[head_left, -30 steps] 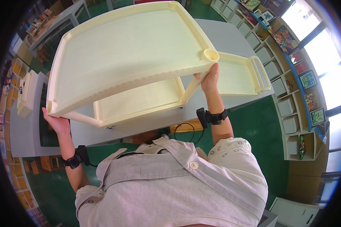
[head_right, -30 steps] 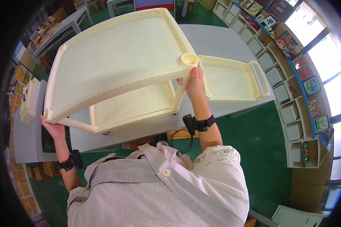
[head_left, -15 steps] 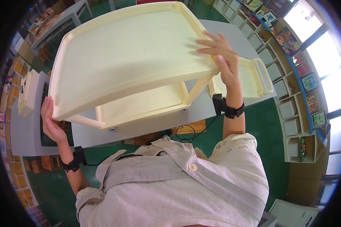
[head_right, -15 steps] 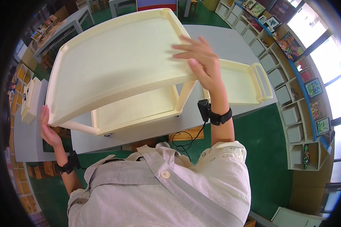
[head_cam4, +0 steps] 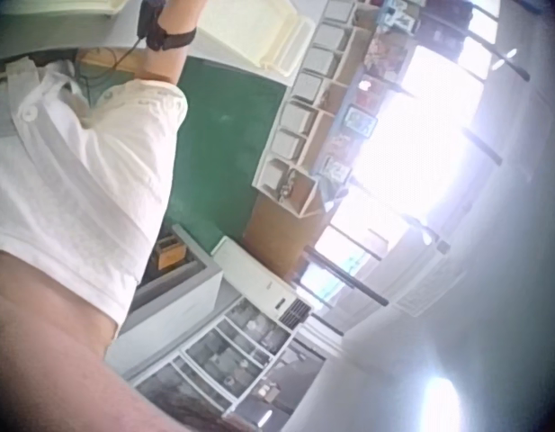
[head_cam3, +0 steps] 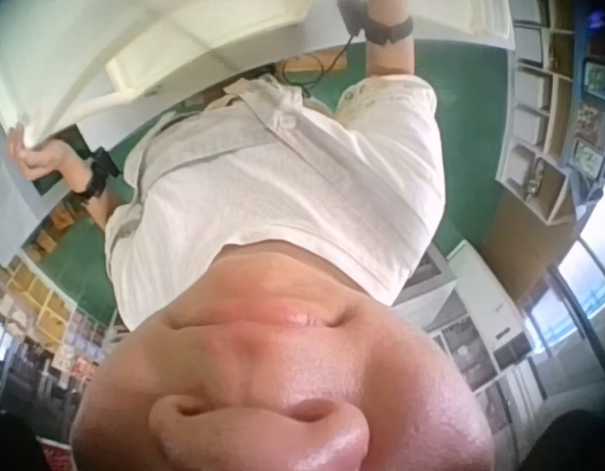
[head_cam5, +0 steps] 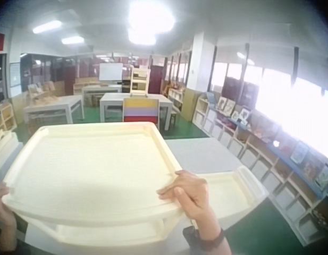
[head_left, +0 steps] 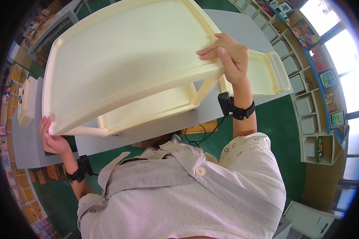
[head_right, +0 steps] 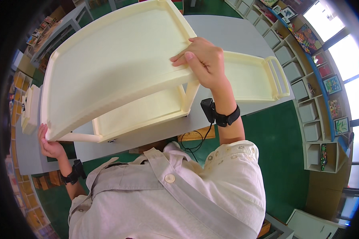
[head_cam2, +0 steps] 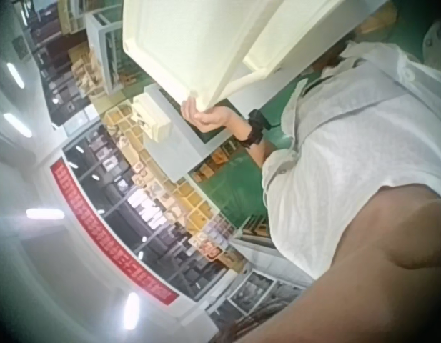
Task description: Assemble a plastic multi-tier storage cart by attaching wheels, pillars, and shelves.
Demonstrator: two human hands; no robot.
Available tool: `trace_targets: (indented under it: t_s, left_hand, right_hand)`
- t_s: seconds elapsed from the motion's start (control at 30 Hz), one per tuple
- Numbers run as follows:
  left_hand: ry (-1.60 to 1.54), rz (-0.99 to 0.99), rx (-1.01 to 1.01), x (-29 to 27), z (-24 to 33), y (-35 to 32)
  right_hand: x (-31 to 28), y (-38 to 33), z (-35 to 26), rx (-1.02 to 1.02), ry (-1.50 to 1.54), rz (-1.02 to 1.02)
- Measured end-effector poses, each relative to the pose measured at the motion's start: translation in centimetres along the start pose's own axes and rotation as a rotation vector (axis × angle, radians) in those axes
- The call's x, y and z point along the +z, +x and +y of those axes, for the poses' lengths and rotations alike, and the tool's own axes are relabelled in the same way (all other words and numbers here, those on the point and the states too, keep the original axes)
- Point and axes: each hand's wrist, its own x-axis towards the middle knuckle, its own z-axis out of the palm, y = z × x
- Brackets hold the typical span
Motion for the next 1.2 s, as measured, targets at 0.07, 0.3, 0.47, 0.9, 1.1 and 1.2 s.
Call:
trace_targets:
  t_s: [0.07, 0.3, 0.47, 0.9, 1.1, 1.2]
  left_hand:
    - [0.002, 0.044, -0.017, 0.3, 0.0, -0.1]
    - [-0.2, 0.262, -0.117, 3.4, 2.4, -1.0]
    - [-0.513, 0.405, -0.696, 3.4, 0.9, -3.2]
    - [-0.652, 0.369, -0.865, 3.0, -0.7, -4.0]
    - [-0.648, 0.326, -0.83, 3.0, -1.2, -4.3]
    - [-0.642, 0.322, -0.82, 3.2, -1.1, -4.3]
  right_hand:
    - [0.2, -0.2, 0.3, -0.027, -0.021, 0.069]
    - [2.3, -1.9, -0.8, 0.12, 0.118, 0.386]
    - [5.0, -5.8, -1.2, 0.843, 0.618, 0.802]
    - [3.9, -7.0, 1.3, 0.578, 0.806, 0.375]
    - [3.7, -6.8, 1.3, 0.644, 0.793, 0.397]
    - [3.8, -6.2, 0.7, 0.633, 0.772, 0.389]
